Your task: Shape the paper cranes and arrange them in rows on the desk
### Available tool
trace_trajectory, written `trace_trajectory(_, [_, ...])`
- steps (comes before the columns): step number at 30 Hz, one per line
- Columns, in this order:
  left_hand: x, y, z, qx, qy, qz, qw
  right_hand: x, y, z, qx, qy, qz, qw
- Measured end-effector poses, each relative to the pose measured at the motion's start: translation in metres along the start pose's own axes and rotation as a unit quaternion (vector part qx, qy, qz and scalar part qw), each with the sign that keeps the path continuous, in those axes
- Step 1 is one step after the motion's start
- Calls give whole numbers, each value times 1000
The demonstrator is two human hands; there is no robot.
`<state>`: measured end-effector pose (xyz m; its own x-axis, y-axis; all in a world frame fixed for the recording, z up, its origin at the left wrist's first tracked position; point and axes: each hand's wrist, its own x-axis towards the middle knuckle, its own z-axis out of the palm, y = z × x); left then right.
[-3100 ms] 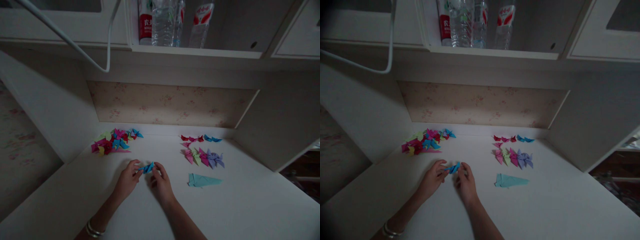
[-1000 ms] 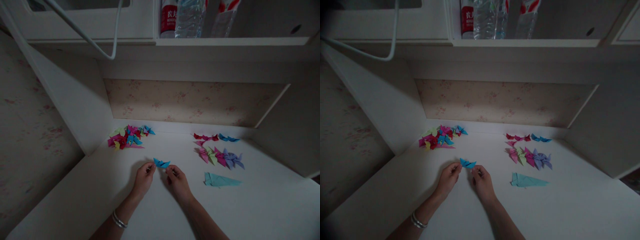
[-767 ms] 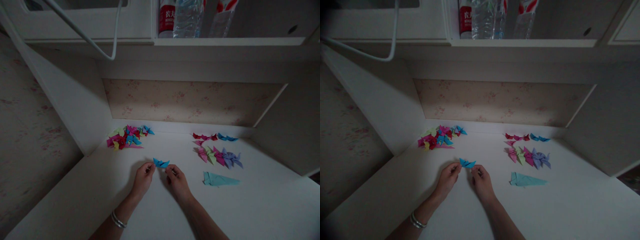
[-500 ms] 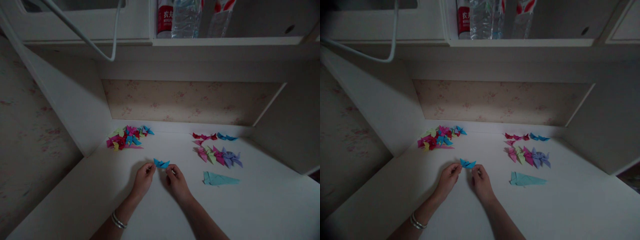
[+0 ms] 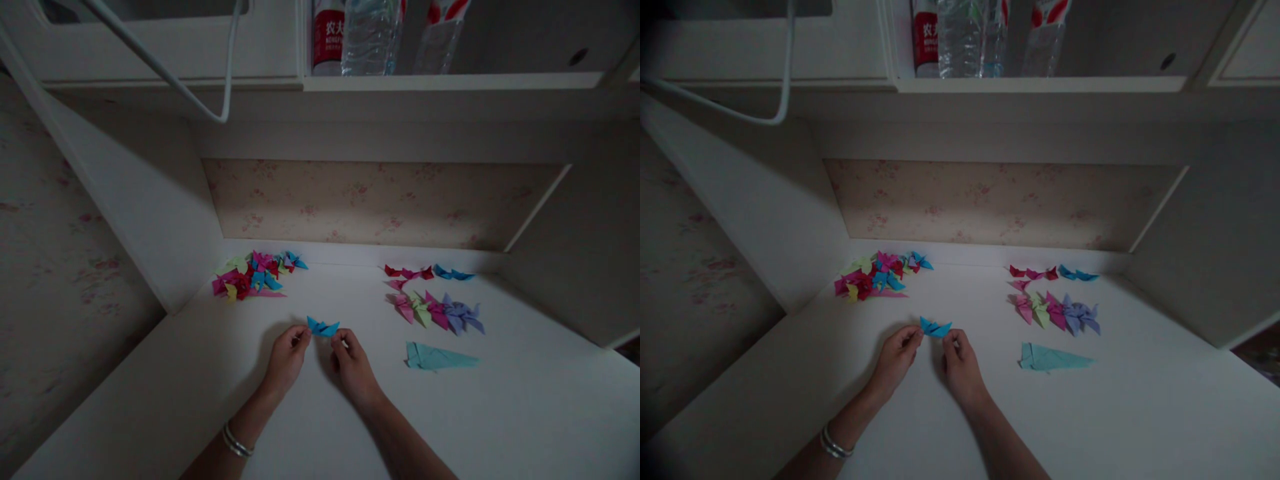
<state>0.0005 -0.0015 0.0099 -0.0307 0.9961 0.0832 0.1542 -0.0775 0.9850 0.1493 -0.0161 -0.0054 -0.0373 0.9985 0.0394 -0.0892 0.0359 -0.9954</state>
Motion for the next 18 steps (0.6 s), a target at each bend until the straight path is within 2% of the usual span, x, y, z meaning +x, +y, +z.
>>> trace_trajectory(14, [1,1,2,-38,2,-22,999,-3,-3,1,-12,-3,1,1000])
trace_trajectory(18, [3,8,0,-73,-41,-35,996,-10,-6,2,-9,-12,-4,1000])
